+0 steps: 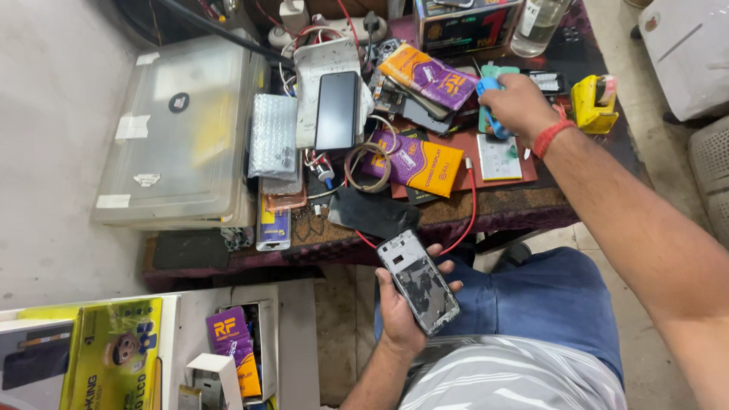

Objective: The person picks up a disassembled mobile phone and uses a screwdriver to pry at the frame. They then wipe the phone's interior with a cloth and apply adhesive from a tube around the edges of the phone chassis.

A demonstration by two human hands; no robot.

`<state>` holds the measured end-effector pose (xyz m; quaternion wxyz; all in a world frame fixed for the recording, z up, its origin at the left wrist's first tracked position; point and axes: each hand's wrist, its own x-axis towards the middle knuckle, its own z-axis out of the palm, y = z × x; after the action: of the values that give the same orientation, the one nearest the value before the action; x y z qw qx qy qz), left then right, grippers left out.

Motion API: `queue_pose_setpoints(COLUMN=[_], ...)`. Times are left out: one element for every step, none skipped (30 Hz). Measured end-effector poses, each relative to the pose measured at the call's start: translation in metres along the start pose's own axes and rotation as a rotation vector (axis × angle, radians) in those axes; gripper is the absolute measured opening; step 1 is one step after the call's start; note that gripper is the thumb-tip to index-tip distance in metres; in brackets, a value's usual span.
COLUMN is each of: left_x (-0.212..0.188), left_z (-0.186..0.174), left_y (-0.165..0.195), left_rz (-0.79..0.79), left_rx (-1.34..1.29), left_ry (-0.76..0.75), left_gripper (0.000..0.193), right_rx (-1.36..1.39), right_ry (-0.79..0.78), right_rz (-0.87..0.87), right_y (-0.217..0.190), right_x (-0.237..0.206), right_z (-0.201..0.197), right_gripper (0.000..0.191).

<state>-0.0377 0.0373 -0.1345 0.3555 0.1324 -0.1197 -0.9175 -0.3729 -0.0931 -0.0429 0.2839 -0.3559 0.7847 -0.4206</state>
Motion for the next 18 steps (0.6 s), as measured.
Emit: queue_pose_setpoints(left_x=[0.0,-0.001,0.0,0.0,0.001,0.002,0.002,0.003,0.003,0.004,0.004,0.005,0.006,0.006,0.006,0.006,0.005,0.004], left_z=[-0.002,-0.004,-0.006,-0.007,-0.007,-0.008,-0.008,-0.009,-0.01,-0.012,-0.015,-0.019,-0.023,-0.028,-0.033,-0.036,-0.038,-0.039], left_y=[0.0,0.0,0.002,0.003,0.005,0.006,0.007,0.008,0.007,0.006,0.003,0.0,-0.004,-0.008,-0.011,-0.015,-0.017,-0.017], left_rz=[-0.014,-0.016,-0.022,-0.032,-0.042,-0.051,-0.056,-0.071,-0.084,-0.096,-0.098,-0.1,-0.106,-0.105,-0.113,-0.129,-0.113,-0.113], left_rx=[-0.008,-0.006,-0.003,-0.001,-0.032,-0.062,-0.092,-0.099,-0.107,-0.116,-0.12,-0.119,-0.114,-0.123,-0.13,-0.135,-0.106,-0.077], left_ry=[0.051,0.033,0.014,-0.013,-0.036,-0.062,-0.09,-0.087,-0.083,-0.08,-0.078,-0.079,-0.083,-0.075,-0.072,-0.079,-0.057,-0.052], left_gripper=[0.09,0.091,0.091,0.092,0.092,0.092,0.093,0.092,0.092,0.092,0.092,0.091,0.091,0.091,0.09,0.09,0.09,0.09], right_rx=[-0.176,-0.354,-0.322,-0.291,-0.26,-0.238,-0.217,-0.196,-0.357,-0.519,-0.68,-0.74,-0.796,-0.848,-0.84,-0.829,-0.791,-0.775], right_ry=[0.054,0.104,0.091,0.088,0.092,0.062,0.031,-0.004,0.056,0.116,0.174,0.189,0.211,0.241,0.218,0.207,0.227,0.254], right_rz=[-0.056,-0.112,-0.111,-0.109,-0.108,-0.115,-0.127,-0.141,-0.191,-0.243,-0.295,-0.252,-0.206,-0.154,-0.091,-0.025,-0.021,-0.006], right_y=[-0.004,-0.005,-0.006,-0.007,-0.005,-0.001,0.005,0.009,0.013,0.017,0.021,0.023,0.025,0.026,0.025,0.022,0.019,0.014], right_x=[0.007,0.011,0.014,0.015,0.015,0.015,0.014,0.011,0.006,0.0,-0.006,-0.01,-0.014,-0.017,-0.019,-0.019,-0.02,-0.022], right_z=[0.01,0.019,0.025,0.027,0.025,0.021,0.013,0.005,-0.004,-0.012,-0.016,-0.018,-0.017,-0.016,-0.013,-0.011,-0.01,-0.011], right_gripper=[0.027,0.03,0.032,0.035,0.038,0.038,0.039,0.041,0.043,0.045,0.049,0.056,0.064,0.073,0.08,0.087,0.091,0.091])
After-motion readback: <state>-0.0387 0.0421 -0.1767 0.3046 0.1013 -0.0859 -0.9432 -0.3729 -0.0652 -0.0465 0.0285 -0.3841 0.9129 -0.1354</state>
